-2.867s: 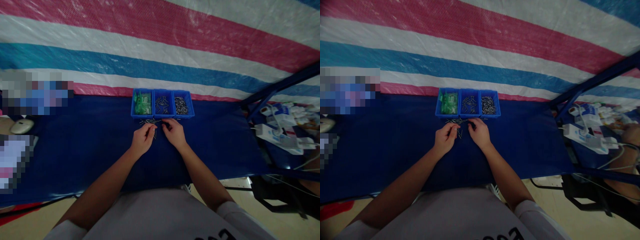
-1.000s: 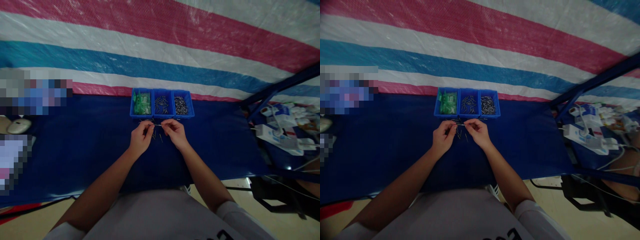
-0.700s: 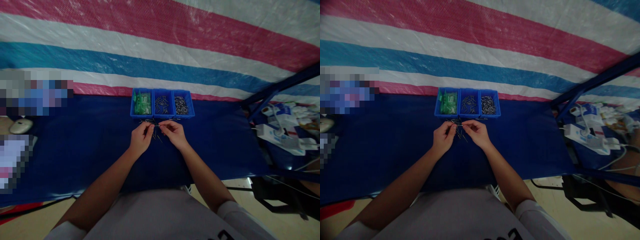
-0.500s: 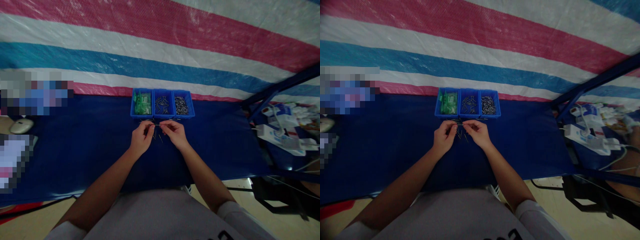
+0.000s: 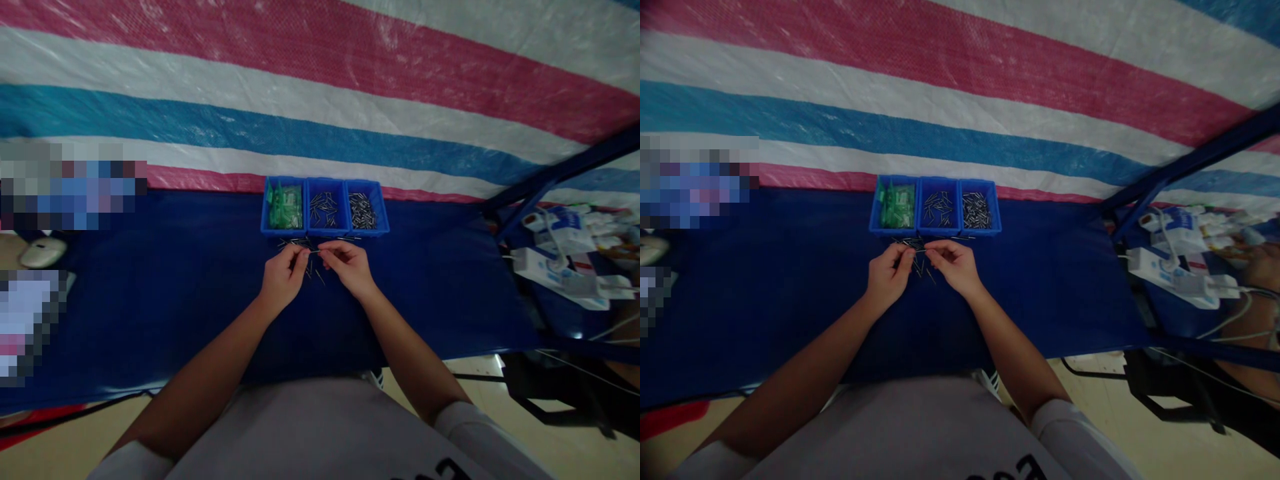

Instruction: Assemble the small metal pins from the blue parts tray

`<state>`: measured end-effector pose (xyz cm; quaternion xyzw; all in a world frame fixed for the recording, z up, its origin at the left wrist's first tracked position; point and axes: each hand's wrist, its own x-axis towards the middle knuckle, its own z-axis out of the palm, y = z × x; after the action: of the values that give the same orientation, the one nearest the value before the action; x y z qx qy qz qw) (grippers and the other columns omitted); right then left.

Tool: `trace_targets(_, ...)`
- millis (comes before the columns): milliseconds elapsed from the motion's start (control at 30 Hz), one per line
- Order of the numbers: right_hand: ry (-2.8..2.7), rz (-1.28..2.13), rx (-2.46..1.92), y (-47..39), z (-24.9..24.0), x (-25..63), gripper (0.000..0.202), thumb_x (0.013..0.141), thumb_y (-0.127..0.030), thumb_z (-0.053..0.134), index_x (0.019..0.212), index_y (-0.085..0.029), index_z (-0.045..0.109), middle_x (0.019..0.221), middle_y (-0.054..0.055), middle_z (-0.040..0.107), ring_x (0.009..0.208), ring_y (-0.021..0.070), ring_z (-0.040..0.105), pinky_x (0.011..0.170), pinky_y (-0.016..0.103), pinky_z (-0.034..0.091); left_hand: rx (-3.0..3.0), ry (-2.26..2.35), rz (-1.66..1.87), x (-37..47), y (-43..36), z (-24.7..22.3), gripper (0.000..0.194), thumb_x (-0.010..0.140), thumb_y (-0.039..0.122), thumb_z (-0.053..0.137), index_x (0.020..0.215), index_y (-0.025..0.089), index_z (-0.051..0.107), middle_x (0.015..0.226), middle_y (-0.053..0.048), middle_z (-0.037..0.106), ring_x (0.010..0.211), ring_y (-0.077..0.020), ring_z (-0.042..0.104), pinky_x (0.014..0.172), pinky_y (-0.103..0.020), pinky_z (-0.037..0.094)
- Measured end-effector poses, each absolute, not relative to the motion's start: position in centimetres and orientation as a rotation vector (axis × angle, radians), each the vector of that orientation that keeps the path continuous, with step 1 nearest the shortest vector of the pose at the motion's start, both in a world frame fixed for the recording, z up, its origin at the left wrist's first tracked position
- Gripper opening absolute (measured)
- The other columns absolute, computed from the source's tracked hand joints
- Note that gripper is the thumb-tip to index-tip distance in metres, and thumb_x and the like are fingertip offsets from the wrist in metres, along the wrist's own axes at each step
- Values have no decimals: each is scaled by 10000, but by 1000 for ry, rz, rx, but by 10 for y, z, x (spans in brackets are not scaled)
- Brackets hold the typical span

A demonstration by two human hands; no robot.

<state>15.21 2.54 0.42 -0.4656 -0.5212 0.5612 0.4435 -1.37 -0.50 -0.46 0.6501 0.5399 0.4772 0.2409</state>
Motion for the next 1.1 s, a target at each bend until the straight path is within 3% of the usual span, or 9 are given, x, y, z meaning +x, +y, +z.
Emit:
trace_targets(300,-1273,1365,-1123,26,4,152,238,717,-397,786,867,-215,752,638,-12,652,540,90,545,528,233,432,1753,1471,1342,-12,-6,-4,167,923,315,561,1021,188,609,659,47,611,505,-67,528,512,-179,416)
trace_targets(1100,-1300,1368,-1145,24,5,151,287,713,-440,782,880,-210,747,683,3,678,561,98,569,542,238,463,1760,1491,1274,-13,-5,-3,180,958,326,495,905,187,597,622,45,594,537,-92,572,569,-214,439)
